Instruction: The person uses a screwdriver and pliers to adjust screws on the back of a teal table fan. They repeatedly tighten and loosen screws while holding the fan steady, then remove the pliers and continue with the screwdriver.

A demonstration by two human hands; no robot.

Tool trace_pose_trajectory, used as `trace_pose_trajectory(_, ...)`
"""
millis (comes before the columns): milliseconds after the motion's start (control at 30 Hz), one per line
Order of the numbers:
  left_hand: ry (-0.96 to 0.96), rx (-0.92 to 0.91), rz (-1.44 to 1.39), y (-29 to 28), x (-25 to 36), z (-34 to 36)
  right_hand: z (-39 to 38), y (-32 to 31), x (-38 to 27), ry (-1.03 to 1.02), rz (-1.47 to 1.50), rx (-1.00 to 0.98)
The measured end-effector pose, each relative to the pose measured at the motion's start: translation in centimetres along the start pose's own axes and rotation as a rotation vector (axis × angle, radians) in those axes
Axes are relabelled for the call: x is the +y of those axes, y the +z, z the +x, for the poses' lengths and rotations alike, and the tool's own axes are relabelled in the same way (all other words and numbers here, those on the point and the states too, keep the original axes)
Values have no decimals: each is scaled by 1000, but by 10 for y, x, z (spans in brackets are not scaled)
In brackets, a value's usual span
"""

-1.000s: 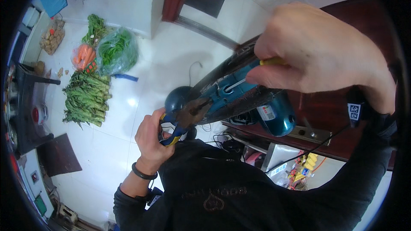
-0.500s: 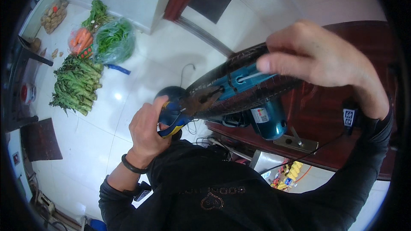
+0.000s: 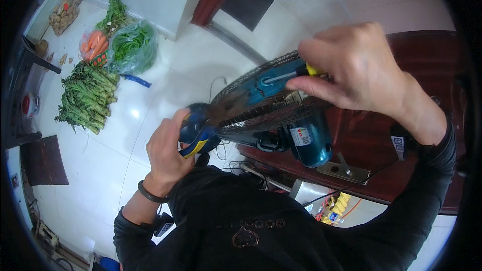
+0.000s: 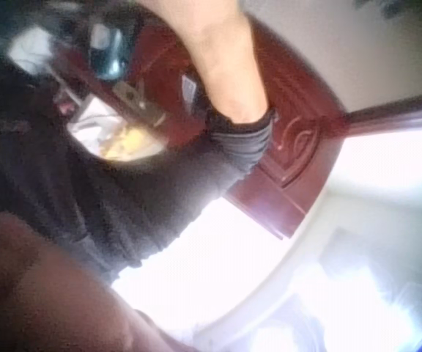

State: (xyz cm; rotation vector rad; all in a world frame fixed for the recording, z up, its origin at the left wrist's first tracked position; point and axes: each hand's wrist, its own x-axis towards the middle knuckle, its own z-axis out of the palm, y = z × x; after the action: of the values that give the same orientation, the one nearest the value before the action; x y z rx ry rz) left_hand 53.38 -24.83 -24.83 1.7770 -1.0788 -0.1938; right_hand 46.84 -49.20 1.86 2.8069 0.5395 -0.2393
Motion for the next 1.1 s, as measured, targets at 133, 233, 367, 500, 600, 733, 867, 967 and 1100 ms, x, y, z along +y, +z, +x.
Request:
trace_pose_trajectory(133,25,9,19,1,-1,3,9,-20,4,760,754,-607)
trace_pose_trajectory(233,39,5,28,3,-3,7,12,-18,12,465,456,-585)
trace_pose_trajectory(367,26,-25,-24,4,-5,7,4,-6,19,-11,-13,-204)
trace_pose_trajectory(500,9,-39,-10,5,-5,7,-3,7,19,-306,-353,36)
trace_pose_trajectory(600,8,-33,4,5,-6,9,0,13,17,-327,-390,262)
trace_pose_trajectory(733,0,-52,-5,4,-6,12,7,-7,14,348,348,-349)
trace_pose_trajectory(867,0,-65,13,7,-3,12,12,-17,24,405,389,-660)
trace_pose_trajectory(967,18,-33,-15,12,-3,13,2,-4,23,292,226,-427)
trace_pose_trajectory(1100,61,-11,-42,15,-5,11,-14,16,25,-29,-120,-53)
